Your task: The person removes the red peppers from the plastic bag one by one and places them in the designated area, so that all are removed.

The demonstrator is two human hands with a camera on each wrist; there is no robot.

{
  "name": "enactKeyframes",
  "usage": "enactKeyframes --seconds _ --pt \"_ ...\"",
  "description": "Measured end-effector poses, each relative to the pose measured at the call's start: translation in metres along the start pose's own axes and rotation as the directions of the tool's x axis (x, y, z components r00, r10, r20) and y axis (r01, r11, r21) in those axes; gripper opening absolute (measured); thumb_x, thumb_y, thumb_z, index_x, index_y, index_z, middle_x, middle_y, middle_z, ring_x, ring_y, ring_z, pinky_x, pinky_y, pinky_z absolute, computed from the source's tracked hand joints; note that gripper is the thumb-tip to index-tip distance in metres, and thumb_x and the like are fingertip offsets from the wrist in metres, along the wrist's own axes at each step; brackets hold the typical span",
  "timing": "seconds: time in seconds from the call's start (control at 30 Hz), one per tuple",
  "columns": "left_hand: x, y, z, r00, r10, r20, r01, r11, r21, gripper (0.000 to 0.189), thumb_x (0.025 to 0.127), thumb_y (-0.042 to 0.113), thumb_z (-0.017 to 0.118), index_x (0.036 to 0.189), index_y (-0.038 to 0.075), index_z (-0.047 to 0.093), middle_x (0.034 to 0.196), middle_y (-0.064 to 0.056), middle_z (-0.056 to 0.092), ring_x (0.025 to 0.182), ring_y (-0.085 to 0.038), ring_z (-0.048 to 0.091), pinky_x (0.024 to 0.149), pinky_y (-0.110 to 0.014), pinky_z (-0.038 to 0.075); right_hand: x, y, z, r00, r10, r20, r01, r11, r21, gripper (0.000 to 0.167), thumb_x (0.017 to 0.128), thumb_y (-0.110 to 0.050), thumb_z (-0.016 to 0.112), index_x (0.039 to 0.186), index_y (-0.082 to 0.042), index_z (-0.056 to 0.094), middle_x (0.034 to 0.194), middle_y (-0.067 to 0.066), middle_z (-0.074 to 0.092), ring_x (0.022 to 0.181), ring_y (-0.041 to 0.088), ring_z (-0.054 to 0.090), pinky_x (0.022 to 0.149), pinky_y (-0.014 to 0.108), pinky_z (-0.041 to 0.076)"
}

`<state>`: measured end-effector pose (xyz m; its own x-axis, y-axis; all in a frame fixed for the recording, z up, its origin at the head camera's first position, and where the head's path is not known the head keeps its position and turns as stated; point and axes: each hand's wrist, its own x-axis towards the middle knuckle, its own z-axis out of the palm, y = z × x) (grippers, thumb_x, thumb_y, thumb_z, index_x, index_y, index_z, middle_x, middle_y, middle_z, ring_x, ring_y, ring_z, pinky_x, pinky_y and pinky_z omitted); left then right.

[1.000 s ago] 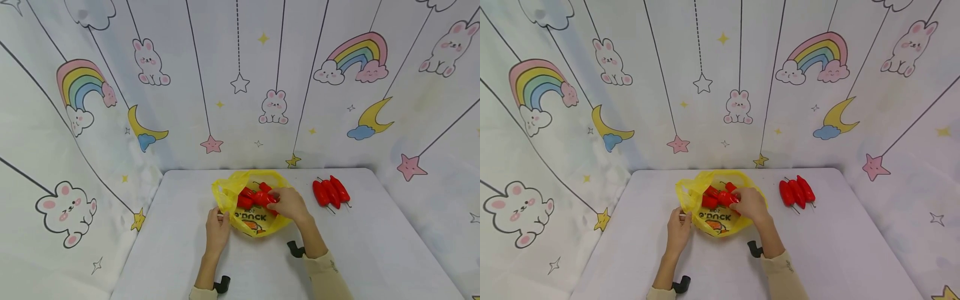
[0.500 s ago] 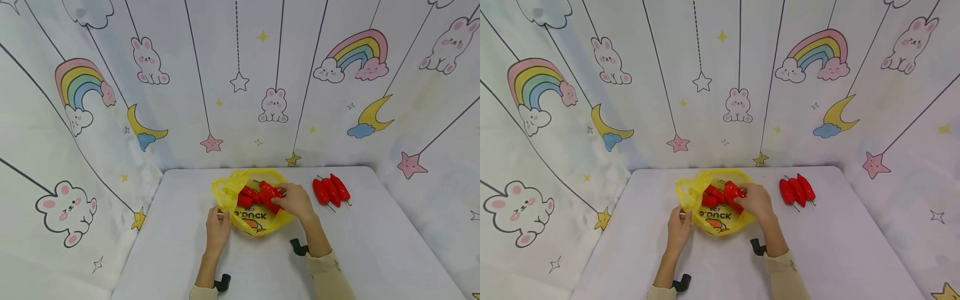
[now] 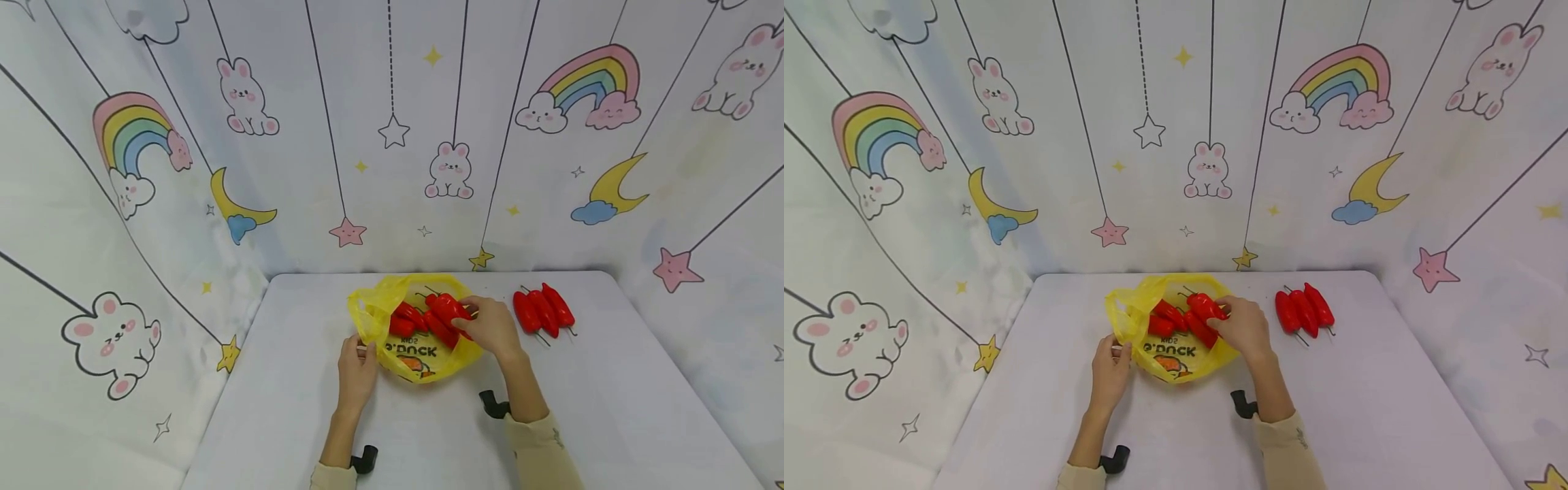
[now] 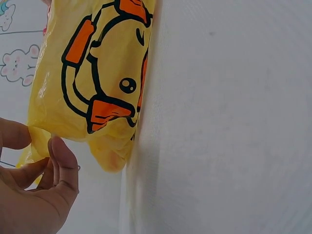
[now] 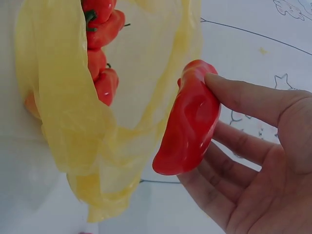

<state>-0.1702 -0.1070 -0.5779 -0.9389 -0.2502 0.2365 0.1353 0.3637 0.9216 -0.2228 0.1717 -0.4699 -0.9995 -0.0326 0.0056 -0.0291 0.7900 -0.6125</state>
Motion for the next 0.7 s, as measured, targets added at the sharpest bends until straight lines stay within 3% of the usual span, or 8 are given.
enactKeyframes --seconds 0.7 --pt "0.000 -0.001 0.003 1.000 0.008 0.007 -0.008 1.000 -0.009 0.029 0.104 0.016 0.064 0.130 0.004 0.064 0.110 -0.007 0.061 0.085 -0.015 0.062 0.071 -0.028 0.055 -0.003 0.018 -0.012 0.995 0.031 -0.095 -0.026 0.998 0.054 0.053 0.092 -0.033 0.081 0.136 -0.008 0.067 0.123 0.018 0.071 0.106 0.035 0.067 0.075 0.041 0.063"
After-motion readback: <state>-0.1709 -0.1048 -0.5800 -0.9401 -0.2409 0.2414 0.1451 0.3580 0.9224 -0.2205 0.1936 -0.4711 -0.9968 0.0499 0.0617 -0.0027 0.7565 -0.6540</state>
